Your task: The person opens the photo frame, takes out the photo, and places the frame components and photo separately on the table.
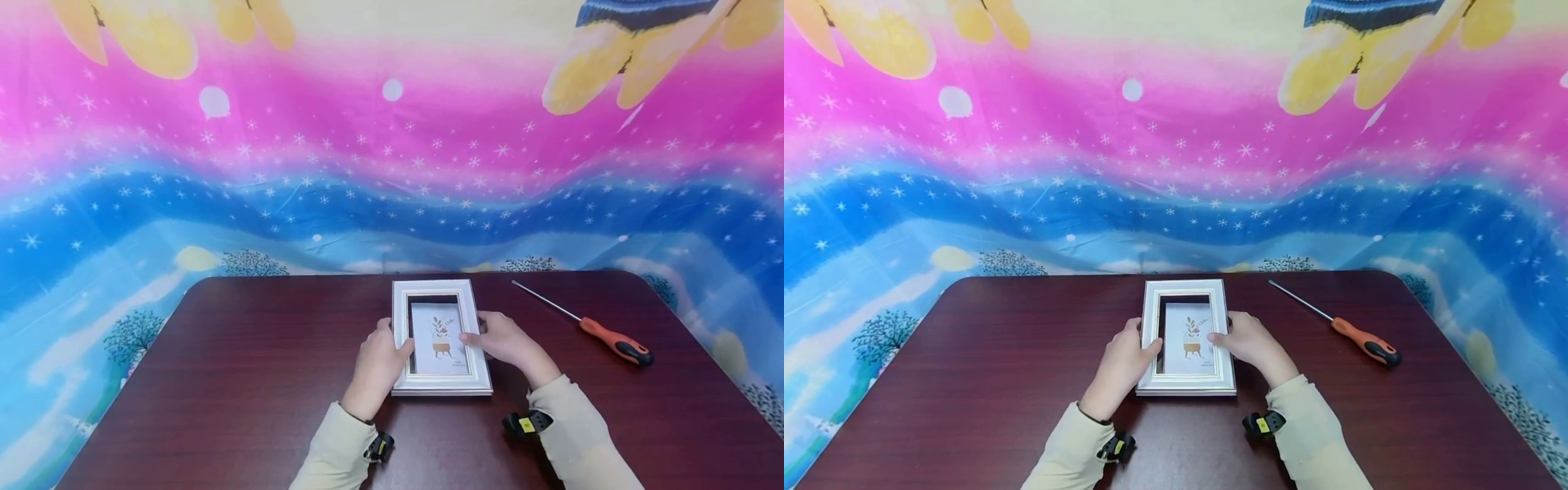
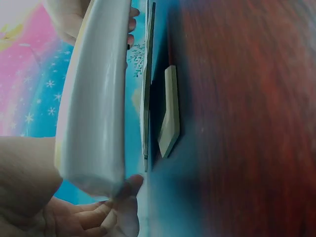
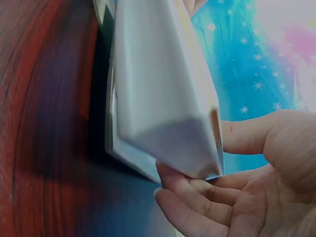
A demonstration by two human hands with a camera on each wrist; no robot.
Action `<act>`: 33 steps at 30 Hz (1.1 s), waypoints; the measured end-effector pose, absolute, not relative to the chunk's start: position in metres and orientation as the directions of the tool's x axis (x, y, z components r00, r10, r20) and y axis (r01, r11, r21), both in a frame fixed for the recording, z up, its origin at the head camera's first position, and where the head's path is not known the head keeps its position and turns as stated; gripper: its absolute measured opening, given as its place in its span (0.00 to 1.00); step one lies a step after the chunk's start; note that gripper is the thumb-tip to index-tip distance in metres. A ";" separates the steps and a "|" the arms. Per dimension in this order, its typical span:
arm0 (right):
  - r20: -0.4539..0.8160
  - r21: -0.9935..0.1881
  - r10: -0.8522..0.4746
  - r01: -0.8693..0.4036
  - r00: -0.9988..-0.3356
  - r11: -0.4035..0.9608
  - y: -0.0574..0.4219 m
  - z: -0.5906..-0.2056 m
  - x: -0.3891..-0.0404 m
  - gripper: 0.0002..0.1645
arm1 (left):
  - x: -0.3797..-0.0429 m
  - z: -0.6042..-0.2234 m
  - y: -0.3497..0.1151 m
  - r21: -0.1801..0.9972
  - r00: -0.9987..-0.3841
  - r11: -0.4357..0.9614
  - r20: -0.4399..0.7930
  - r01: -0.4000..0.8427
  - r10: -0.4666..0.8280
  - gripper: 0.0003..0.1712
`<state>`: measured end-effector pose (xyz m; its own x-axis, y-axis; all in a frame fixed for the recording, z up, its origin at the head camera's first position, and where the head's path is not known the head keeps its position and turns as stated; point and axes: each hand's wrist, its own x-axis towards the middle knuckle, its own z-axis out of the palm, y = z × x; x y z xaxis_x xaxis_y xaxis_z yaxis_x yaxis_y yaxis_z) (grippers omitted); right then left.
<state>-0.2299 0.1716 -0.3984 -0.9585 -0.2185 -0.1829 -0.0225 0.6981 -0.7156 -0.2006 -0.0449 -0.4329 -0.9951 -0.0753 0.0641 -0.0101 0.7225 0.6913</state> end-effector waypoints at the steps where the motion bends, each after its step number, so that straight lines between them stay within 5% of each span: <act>1: -0.180 -0.725 -0.223 -0.024 -0.958 0.688 0.170 -0.398 -0.229 0.32 | -0.200 -0.432 -0.045 0.680 -0.993 0.733 0.072 -0.016 -0.088 0.34; 13: -0.129 -0.719 -0.230 -0.069 -0.965 0.691 0.156 -0.394 -0.220 0.29 | -0.196 -0.428 -0.054 0.595 -0.986 0.803 0.142 0.014 -0.088 0.29; 19: -0.125 -0.690 -0.223 -0.077 -0.967 0.720 0.150 -0.393 -0.219 0.33 | -0.198 -0.424 -0.067 0.565 -0.982 0.823 0.184 0.063 -0.050 0.13; 24: -0.129 -0.678 -0.249 -0.098 -0.960 0.729 0.147 -0.394 -0.218 0.38 | -0.199 -0.419 -0.077 0.527 -0.977 0.844 0.210 0.095 -0.021 0.11; 33: 0.004 -0.601 -0.244 -0.198 -0.970 0.775 0.156 -0.393 -0.221 0.28 | -0.197 -0.422 -0.098 0.456 -0.954 0.880 0.299 0.131 -0.013 0.11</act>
<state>-0.2208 0.1560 -0.3925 -0.9698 -0.2438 0.0045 -0.1975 0.7747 -0.6007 -0.1968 -0.0978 -0.4225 -0.9542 -0.0127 0.2990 0.1312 0.8802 0.4562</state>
